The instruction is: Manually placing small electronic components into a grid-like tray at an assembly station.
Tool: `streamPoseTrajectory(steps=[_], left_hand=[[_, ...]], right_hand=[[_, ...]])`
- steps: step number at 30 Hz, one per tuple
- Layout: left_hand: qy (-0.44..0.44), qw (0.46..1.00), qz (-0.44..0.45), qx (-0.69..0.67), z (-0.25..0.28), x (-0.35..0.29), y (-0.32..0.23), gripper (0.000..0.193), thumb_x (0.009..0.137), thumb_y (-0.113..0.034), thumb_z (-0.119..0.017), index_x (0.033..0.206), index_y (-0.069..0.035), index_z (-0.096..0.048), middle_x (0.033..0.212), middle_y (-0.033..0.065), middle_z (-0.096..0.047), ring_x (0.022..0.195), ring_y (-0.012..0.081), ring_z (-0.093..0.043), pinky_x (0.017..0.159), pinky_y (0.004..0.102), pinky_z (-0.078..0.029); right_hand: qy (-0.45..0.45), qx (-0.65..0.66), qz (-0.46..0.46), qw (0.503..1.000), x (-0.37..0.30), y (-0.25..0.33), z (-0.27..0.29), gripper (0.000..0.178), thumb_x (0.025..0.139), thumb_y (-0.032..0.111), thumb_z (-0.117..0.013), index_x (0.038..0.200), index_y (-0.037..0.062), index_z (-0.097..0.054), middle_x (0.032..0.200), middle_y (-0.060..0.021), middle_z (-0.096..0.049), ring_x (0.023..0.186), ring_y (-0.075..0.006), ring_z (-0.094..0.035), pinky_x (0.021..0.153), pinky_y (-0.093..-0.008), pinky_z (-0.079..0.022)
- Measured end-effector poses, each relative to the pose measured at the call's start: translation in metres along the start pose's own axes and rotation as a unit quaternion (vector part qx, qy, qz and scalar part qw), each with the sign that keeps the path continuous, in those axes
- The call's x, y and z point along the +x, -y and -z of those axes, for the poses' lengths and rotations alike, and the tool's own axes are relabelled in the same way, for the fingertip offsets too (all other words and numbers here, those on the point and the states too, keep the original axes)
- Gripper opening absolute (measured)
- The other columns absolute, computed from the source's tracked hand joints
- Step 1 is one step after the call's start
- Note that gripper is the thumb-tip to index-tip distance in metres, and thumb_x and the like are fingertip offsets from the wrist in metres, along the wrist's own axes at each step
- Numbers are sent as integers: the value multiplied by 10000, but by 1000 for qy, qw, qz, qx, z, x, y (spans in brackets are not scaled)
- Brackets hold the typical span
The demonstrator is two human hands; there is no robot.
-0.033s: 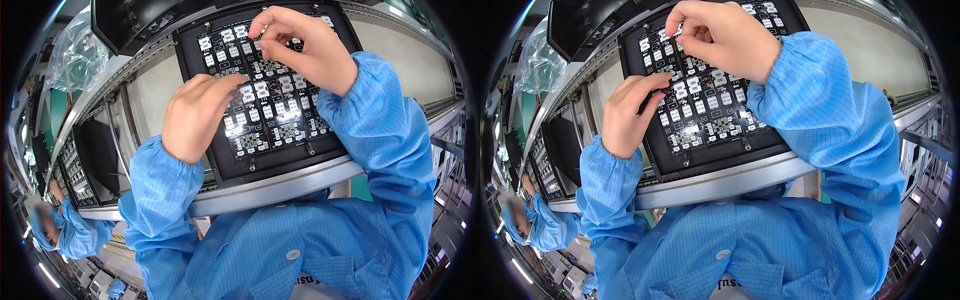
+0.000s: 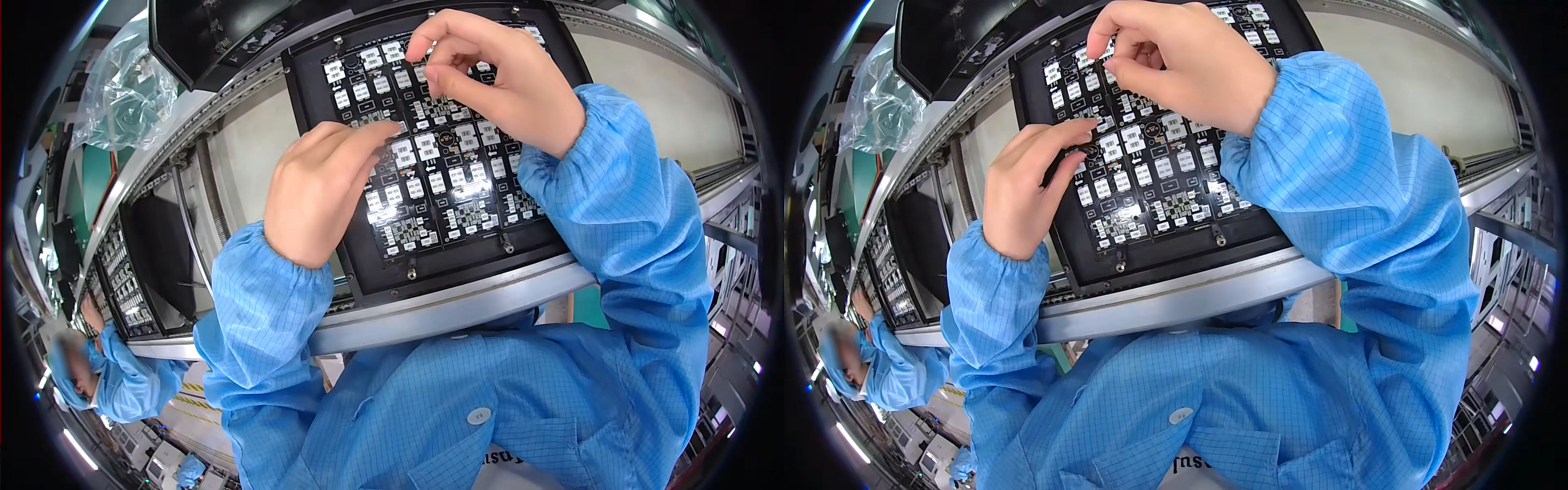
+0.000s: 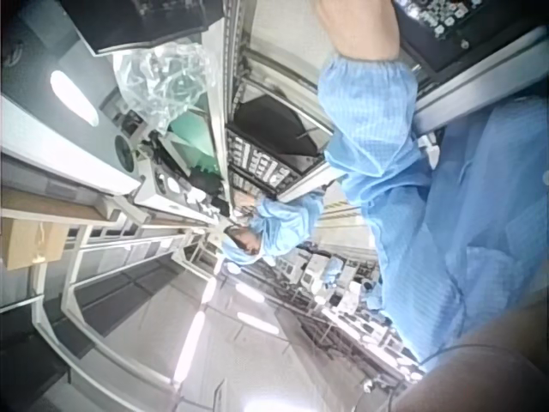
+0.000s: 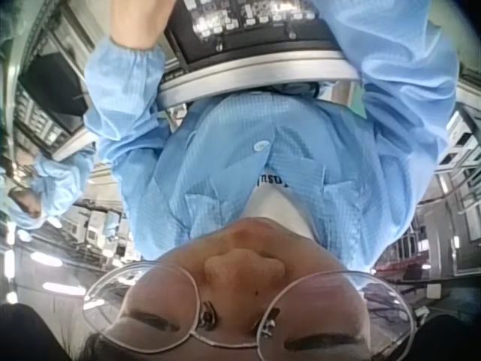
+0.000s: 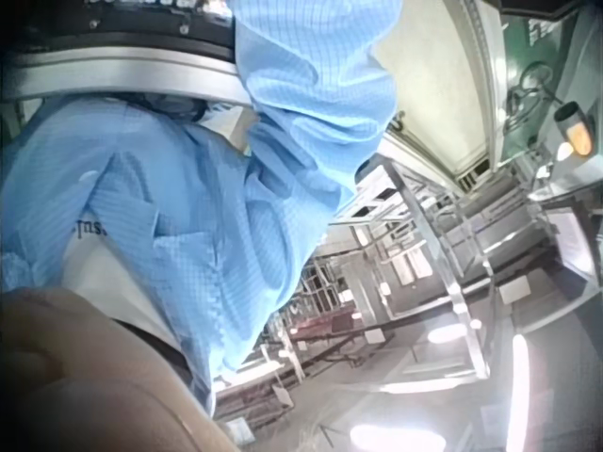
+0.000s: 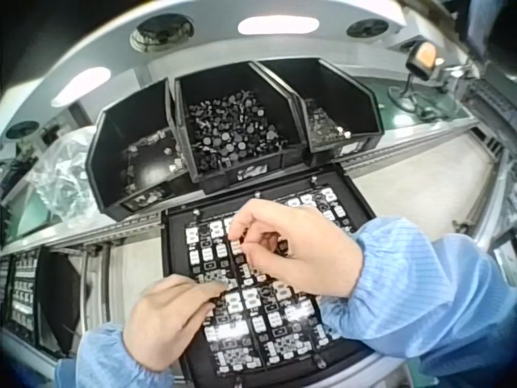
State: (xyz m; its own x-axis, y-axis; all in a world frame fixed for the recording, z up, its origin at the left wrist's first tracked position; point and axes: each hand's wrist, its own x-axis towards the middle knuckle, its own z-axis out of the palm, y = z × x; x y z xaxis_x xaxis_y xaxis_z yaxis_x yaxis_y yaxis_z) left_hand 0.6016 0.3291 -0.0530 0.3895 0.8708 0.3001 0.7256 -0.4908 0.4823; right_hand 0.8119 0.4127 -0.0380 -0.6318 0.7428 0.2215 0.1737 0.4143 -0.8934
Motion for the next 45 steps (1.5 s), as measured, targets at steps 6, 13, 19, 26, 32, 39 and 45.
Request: streamPoseTrajectory(steps=[6, 13, 19, 26, 32, 39, 45], left_hand=[[17, 1000, 18, 11, 5, -3, -3, 324, 726, 27, -636, 1037, -64, -618, 816, 105, -638, 752, 277, -610, 661, 363, -507], [27, 999, 1, 33, 8, -1, -4, 346, 725, 39, -624, 1054, -63, -610, 845, 115, -644, 764, 289, -617, 651, 364, -511], [26, 999, 26, 1, 8, 1, -7, 348, 744, 49, -615, 1070, -71, -608, 862, 118, -650, 777, 290, -630, 666, 359, -516], [29, 997, 68, -39, 11, -4, 1, 369, 751, 49, -630, 1095, -81, -602, 830, 116, -644, 761, 271, -638, 657, 349, -511], [30, 998, 48, 8, 9, 1, -4, 373, 750, 57, -626, 1093, -88, -605, 797, 114, -630, 734, 284, -624, 644, 361, -501], [66, 995, -21, 67, 15, 2, -6, 363, 700, 16, -589, 1055, -51, -623, 787, 106, -614, 716, 274, -610, 634, 354, -500], [64, 990, -83, 90, 18, 1, -7, 398, 688, 25, -557, 1079, -23, -613, 912, 121, -595, 787, 272, -613, 677, 349, -515]], right_hand=[[-6, -14, 14, 1000, 1, 4, 1, 172, 834, -11, -566, 1002, 8, -531, 712, -29, -601, 642, -71, -561, 590, -214, -453], [-11, -18, 9, 1000, 1, 4, 3, 163, 836, -8, -564, 996, 6, -535, 696, -25, -586, 621, -69, -540, 568, -216, -431], [-50, -76, 353, 931, 11, -32, 7, 157, 841, -2, -559, 996, 4, -532, 706, -29, -585, 637, -75, -543, 581, -219, -438], [-3, -24, 4, 1000, 2, 2, 7, 144, 847, 8, -554, 988, 13, -525, 690, -39, -588, 627, -88, -554, 581, -226, -449], [-8, -4, 10, 1000, 3, -12, 13, 136, 847, 11, -551, 979, 17, -524, 682, -43, -589, 619, -94, -560, 578, -233, -454], [-31, -52, 24, 998, 5, 14, 25, 146, 824, -13, -556, 967, 11, -542, 690, -32, -598, 634, -80, -569, 593, -221, -458], [-125, -20, 108, 986, 25, 11, 88, 136, 842, -25, -527, 965, 15, -569, 712, -42, -636, 643, -88, -584, 609, -202, -470]])
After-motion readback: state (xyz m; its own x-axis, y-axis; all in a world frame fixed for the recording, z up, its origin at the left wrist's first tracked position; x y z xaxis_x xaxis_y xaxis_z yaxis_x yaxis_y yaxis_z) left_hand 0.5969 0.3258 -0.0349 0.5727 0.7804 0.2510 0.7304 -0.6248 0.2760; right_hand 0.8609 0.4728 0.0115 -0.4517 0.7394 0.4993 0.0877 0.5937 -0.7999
